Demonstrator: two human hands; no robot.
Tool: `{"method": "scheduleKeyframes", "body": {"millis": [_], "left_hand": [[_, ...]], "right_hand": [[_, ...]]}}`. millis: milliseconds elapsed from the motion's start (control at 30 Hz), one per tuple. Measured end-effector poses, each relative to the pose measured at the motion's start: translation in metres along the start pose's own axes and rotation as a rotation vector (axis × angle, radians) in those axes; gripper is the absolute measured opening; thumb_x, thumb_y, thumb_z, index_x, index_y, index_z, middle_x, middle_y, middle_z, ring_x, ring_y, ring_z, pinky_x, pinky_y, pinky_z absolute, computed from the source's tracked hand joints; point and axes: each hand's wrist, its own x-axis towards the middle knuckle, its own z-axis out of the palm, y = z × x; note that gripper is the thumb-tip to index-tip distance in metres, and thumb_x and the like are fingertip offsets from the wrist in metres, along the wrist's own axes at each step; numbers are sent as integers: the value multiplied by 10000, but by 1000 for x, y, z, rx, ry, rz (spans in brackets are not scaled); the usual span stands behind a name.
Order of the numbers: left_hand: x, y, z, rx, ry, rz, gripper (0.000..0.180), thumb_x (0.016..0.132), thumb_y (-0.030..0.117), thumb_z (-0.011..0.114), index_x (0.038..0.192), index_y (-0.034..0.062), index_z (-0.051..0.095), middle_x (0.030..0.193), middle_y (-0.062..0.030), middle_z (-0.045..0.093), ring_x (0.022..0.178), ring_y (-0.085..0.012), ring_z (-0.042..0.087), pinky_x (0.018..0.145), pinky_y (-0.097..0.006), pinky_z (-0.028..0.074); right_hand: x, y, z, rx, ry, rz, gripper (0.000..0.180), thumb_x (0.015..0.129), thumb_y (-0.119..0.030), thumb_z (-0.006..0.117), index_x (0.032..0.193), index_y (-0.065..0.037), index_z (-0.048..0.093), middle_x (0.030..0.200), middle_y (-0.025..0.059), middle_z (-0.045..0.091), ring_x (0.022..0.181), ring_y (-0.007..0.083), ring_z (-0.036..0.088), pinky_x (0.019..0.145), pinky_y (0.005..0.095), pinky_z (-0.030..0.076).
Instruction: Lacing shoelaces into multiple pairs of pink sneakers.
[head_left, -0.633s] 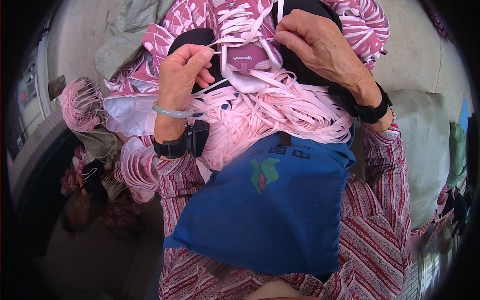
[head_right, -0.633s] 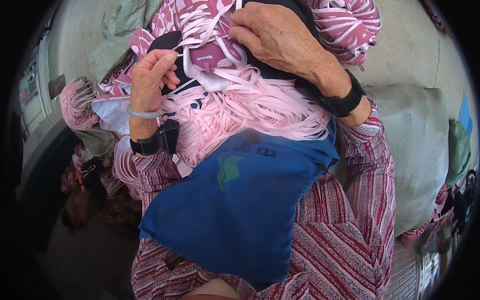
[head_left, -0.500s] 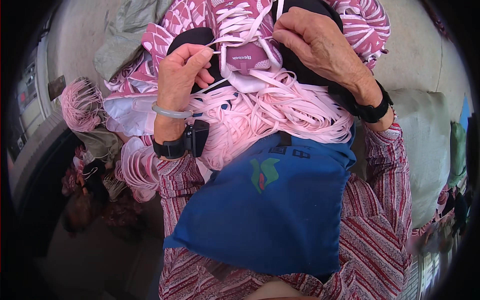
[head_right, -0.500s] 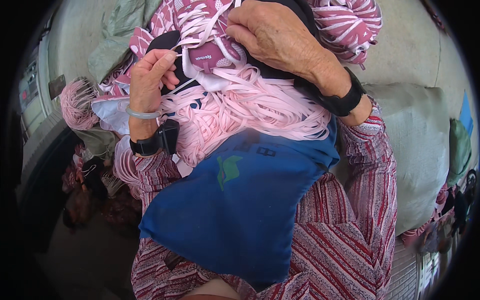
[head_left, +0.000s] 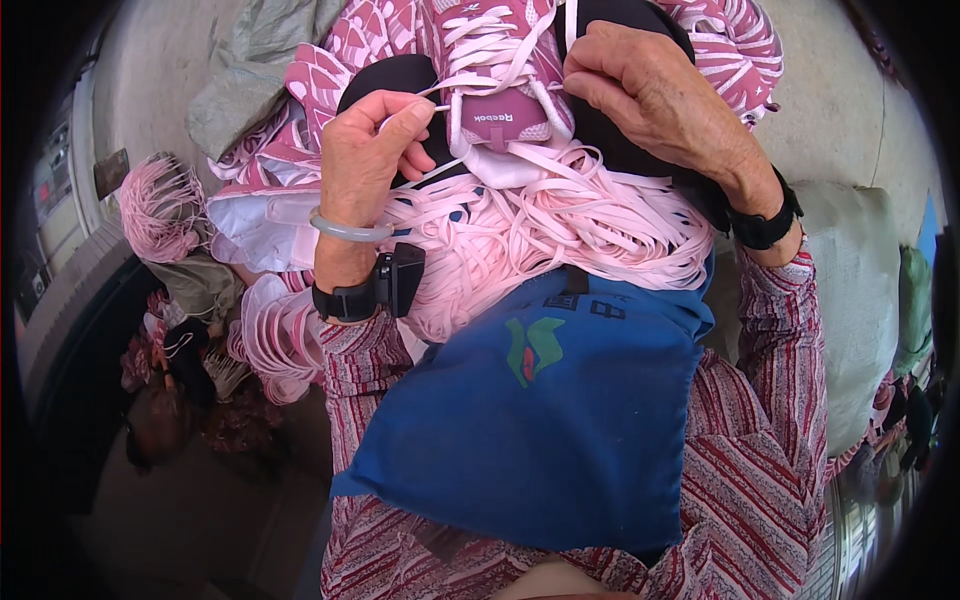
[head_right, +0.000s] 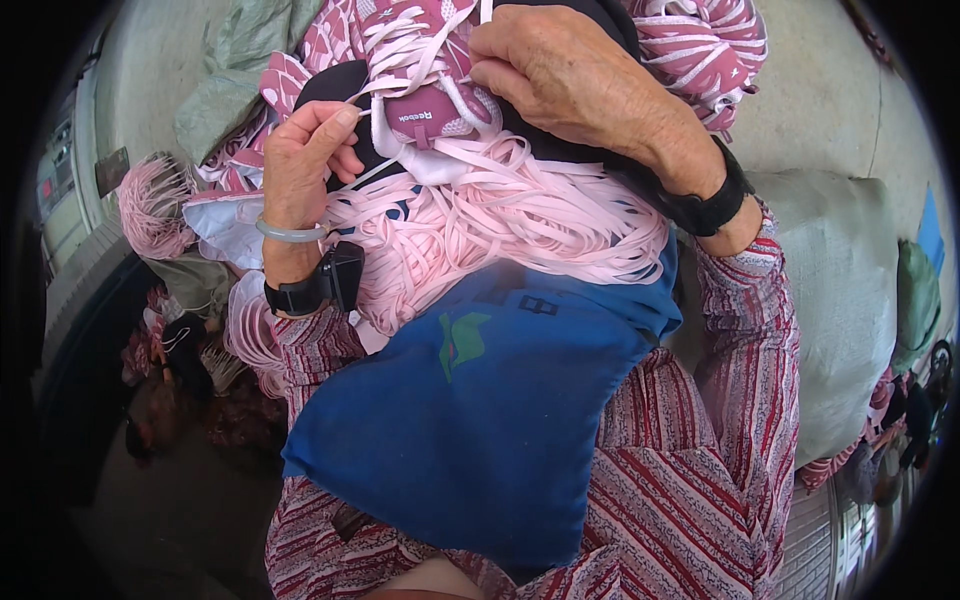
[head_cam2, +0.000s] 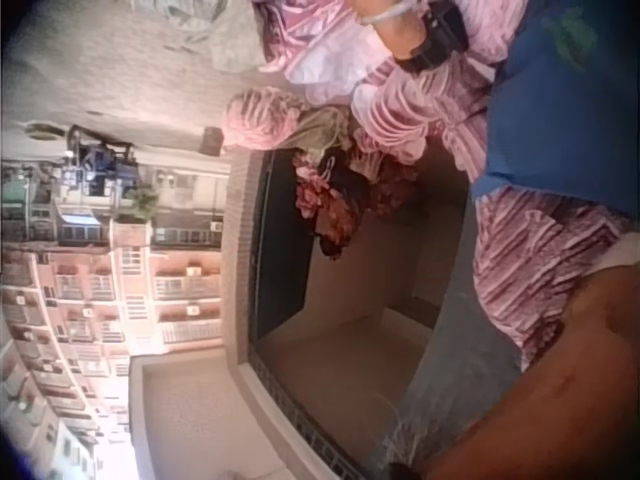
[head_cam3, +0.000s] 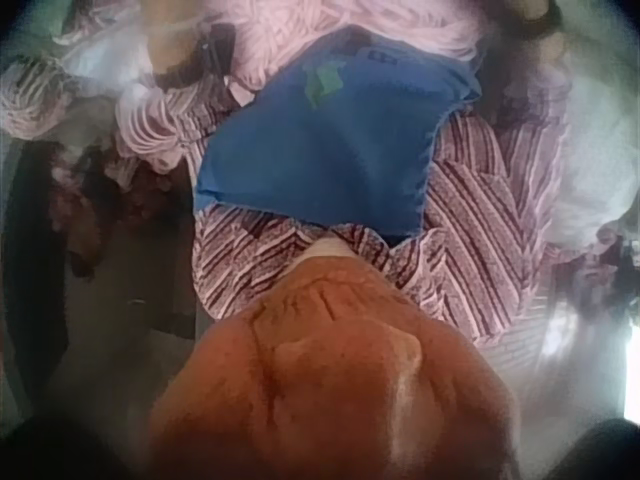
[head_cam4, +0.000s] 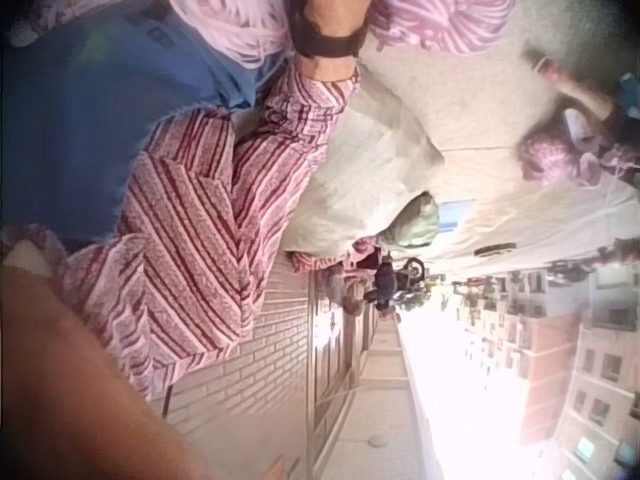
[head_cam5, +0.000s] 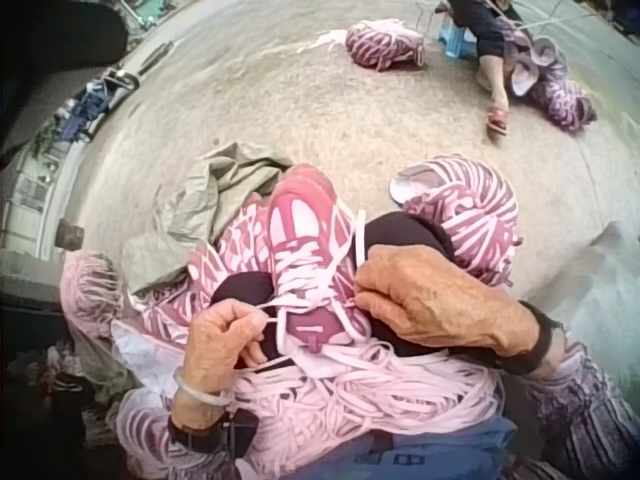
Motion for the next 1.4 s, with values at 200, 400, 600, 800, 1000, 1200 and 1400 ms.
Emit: {"method": "scheduleKeyframes", "body": {"millis": [200, 400, 600, 800, 1000, 1200, 1400], "left_hand": [[0, 0, -4, -63, -55, 24, 206, 868, 198, 662, 932, 2, 644, 723, -20, 602, 511, -77, 556, 437, -184, 403], [-1, 2, -5, -80, -60, 7, 198, 876, 187, 650, 933, -2, 638, 719, -26, 597, 502, -85, 555, 434, -193, 404], [-4, 2, -3, -49, 0, 17, 196, 869, 183, 663, 930, -2, 645, 715, -28, 601, 505, -86, 562, 442, -193, 421], [-2, 3, -6, -69, -57, 17, 195, 862, 178, 674, 928, -3, 648, 711, -28, 603, 516, -86, 571, 453, -189, 439], [-2, -2, -5, -24, -8, 31, 213, 857, 190, 678, 926, -8, 646, 712, -30, 603, 518, -86, 570, 457, -190, 439], [-3, -6, -2, -53, 23, 62, 210, 858, 192, 664, 915, -10, 655, 713, -25, 613, 521, -75, 579, 449, -185, 439], [1, -17, 8, 33, 118, 119, 197, 842, 191, 660, 905, 5, 668, 642, -23, 617, 499, -84, 599, 442, -195, 462]], "right_hand": [[-2, 1, 2, 66, 78, 19, 132, 872, -108, 580, 844, 18, 557, 756, 135, 508, 687, 289, 522, 631, 357, 419], [-3, 2, 9, 3, 114, -13, 141, 866, -131, 594, 863, 8, 568, 775, 141, 525, 720, 312, 542, 646, 372, 439], [-2, -6, 16, -110, 145, -41, 116, 839, -105, 600, 858, 1, 557, 814, 146, 526, 749, 329, 565, 649, 387, 459], [-2, -9, 23, -74, 120, -33, 88, 800, -52, 595, 855, -2, 549, 859, 134, 534, 740, 319, 588, 613, 375, 483], [6, -9, 22, -101, 51, -57, 149, 828, -135, 608, 882, -7, 555, 843, 149, 537, 756, 333, 575, 638, 394, 472], [-2, -39, 4, -153, -11, 327, 289, 835, -250, 649, 1029, -60, 552, 983, 172, 531, 864, 336, 563, 718, 391, 461], [-11, -43, 39, -553, 41, 174, 249, 837, -228, 631, 818, 4, 545, 829, 123, 531, 648, 268, 622, 520, 342, 519]]}}
